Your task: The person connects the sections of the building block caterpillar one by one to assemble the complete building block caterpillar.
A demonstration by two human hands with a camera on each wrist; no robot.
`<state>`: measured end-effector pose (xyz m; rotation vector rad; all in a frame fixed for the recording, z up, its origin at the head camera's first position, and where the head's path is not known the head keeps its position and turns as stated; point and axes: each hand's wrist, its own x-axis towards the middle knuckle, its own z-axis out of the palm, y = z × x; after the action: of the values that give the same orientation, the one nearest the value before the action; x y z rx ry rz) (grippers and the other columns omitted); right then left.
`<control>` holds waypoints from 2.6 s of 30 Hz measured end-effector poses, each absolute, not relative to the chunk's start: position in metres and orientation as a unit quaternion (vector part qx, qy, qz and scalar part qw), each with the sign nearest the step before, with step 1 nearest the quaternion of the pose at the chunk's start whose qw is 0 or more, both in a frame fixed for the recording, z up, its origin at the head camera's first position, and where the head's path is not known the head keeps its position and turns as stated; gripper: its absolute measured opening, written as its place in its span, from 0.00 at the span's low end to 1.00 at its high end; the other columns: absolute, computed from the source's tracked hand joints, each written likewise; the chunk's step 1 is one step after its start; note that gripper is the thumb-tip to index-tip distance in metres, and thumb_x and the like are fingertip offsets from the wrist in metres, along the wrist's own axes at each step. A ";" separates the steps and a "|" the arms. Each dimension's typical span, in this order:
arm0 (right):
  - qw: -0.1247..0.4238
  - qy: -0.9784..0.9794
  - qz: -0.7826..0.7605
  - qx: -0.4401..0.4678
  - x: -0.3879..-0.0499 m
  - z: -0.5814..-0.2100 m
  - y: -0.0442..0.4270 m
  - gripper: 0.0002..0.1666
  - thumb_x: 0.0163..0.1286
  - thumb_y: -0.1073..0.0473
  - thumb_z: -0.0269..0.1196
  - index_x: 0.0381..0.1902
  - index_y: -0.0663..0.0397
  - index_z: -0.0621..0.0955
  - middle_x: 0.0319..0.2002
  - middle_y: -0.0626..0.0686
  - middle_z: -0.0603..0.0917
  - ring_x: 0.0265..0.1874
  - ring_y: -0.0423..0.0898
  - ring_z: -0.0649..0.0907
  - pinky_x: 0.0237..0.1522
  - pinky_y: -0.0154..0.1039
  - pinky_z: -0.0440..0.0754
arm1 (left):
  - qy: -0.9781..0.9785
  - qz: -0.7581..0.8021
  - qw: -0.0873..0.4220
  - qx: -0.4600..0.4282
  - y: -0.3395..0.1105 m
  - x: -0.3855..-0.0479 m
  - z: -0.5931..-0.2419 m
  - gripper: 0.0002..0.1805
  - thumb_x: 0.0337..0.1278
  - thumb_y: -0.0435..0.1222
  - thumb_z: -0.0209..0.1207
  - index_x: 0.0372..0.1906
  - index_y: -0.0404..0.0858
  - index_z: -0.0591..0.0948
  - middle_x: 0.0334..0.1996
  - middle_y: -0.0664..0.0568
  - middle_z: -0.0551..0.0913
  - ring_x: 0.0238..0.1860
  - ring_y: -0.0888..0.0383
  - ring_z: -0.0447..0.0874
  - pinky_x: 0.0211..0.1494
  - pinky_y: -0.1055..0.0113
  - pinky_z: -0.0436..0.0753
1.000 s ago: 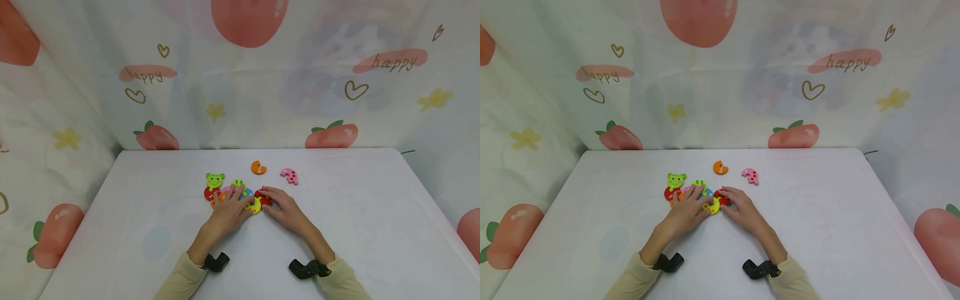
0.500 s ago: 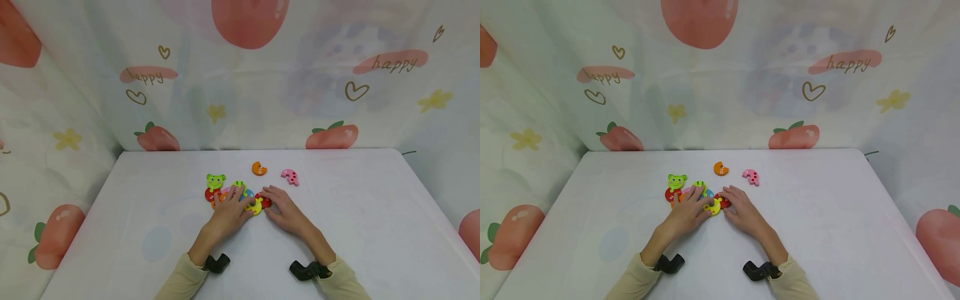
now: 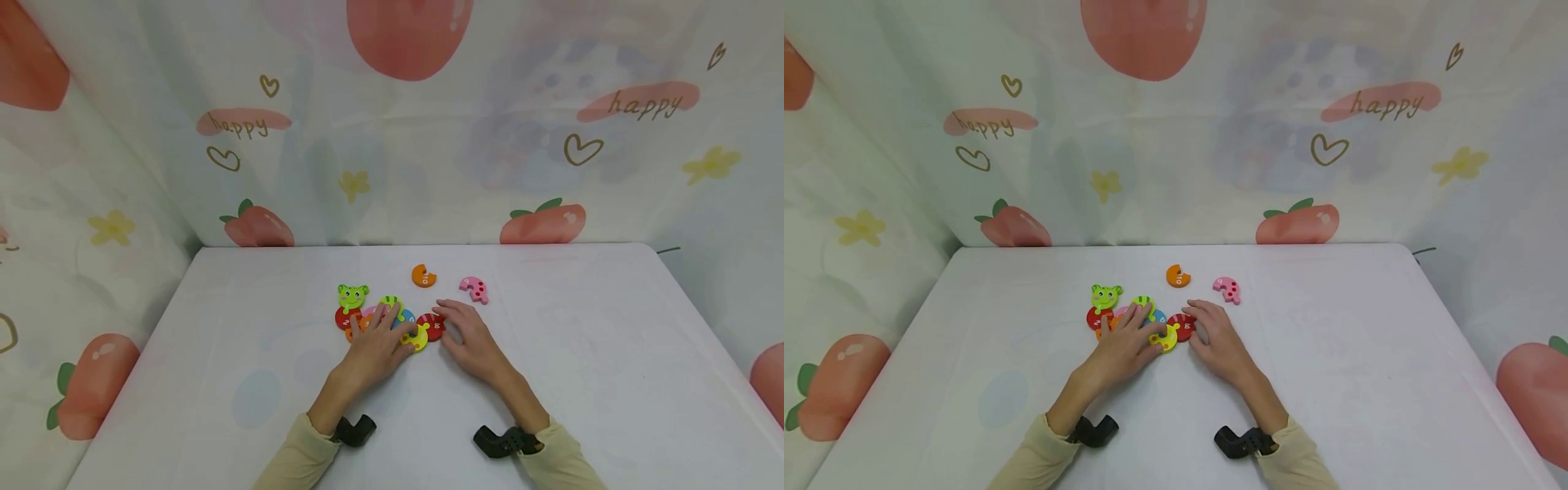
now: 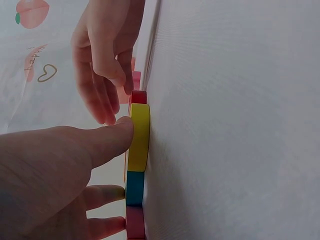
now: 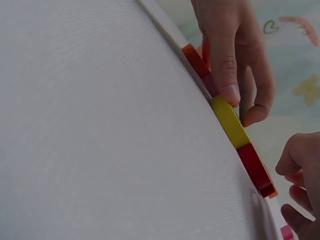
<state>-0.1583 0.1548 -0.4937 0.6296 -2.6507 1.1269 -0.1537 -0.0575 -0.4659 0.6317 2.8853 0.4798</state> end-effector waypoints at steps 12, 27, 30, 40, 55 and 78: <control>0.106 -0.892 0.393 0.197 -0.161 -0.495 0.156 0.26 0.62 0.68 0.63 0.60 0.57 0.76 0.63 0.56 0.76 0.64 0.54 0.72 0.64 0.58 0.73 | 0.961 0.168 0.076 0.204 -0.058 -0.155 -0.467 0.22 0.64 0.52 0.57 0.63 0.59 0.74 0.75 0.48 0.60 0.77 0.41 0.51 0.66 0.22 0.47; 0.138 -0.894 0.391 0.166 -0.162 -0.498 0.157 0.30 0.60 0.68 0.65 0.62 0.58 0.74 0.61 0.57 0.77 0.62 0.54 0.74 0.62 0.57 0.75 | 0.972 0.146 0.076 0.169 -0.046 -0.155 -0.469 0.22 0.63 0.52 0.57 0.62 0.61 0.74 0.75 0.48 0.59 0.77 0.39 0.50 0.64 0.21 0.49; 0.140 -0.896 0.393 0.155 -0.163 -0.497 0.157 0.30 0.60 0.69 0.64 0.62 0.59 0.74 0.61 0.57 0.78 0.62 0.54 0.75 0.62 0.56 0.76 | 0.972 0.139 0.074 0.172 -0.046 -0.155 -0.470 0.23 0.64 0.52 0.56 0.63 0.62 0.73 0.75 0.48 0.59 0.77 0.39 0.50 0.64 0.21 0.49; 0.133 -0.901 0.388 0.141 -0.163 -0.496 0.155 0.30 0.60 0.69 0.64 0.62 0.60 0.73 0.60 0.57 0.78 0.60 0.53 0.76 0.60 0.53 0.78 | 0.972 0.139 0.066 0.179 -0.047 -0.153 -0.469 0.23 0.64 0.51 0.56 0.64 0.62 0.72 0.75 0.47 0.59 0.77 0.38 0.50 0.64 0.20 0.49; 0.092 -0.941 0.324 0.037 -0.192 -0.496 0.177 0.35 0.61 0.65 0.61 0.67 0.61 0.67 0.70 0.63 0.65 0.71 0.62 0.61 0.67 0.62 0.67 | 0.978 0.116 0.122 0.119 -0.022 -0.155 -0.466 0.28 0.68 0.52 0.51 0.71 0.67 0.63 0.78 0.45 0.50 0.78 0.37 0.41 0.64 0.20 0.48; 0.114 -0.932 0.341 0.050 -0.193 -0.500 0.183 0.25 0.66 0.65 0.61 0.61 0.65 0.75 0.65 0.67 0.71 0.65 0.63 0.71 0.64 0.59 0.73 | 0.990 0.050 0.076 0.106 -0.003 -0.158 -0.464 0.29 0.67 0.55 0.49 0.72 0.68 0.60 0.77 0.45 0.54 0.77 0.37 0.46 0.62 0.22 0.57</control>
<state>-0.1931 0.1827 -0.4998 0.1464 -2.7323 0.9996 -0.1581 -0.0031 -0.4643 0.3193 2.9684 0.1484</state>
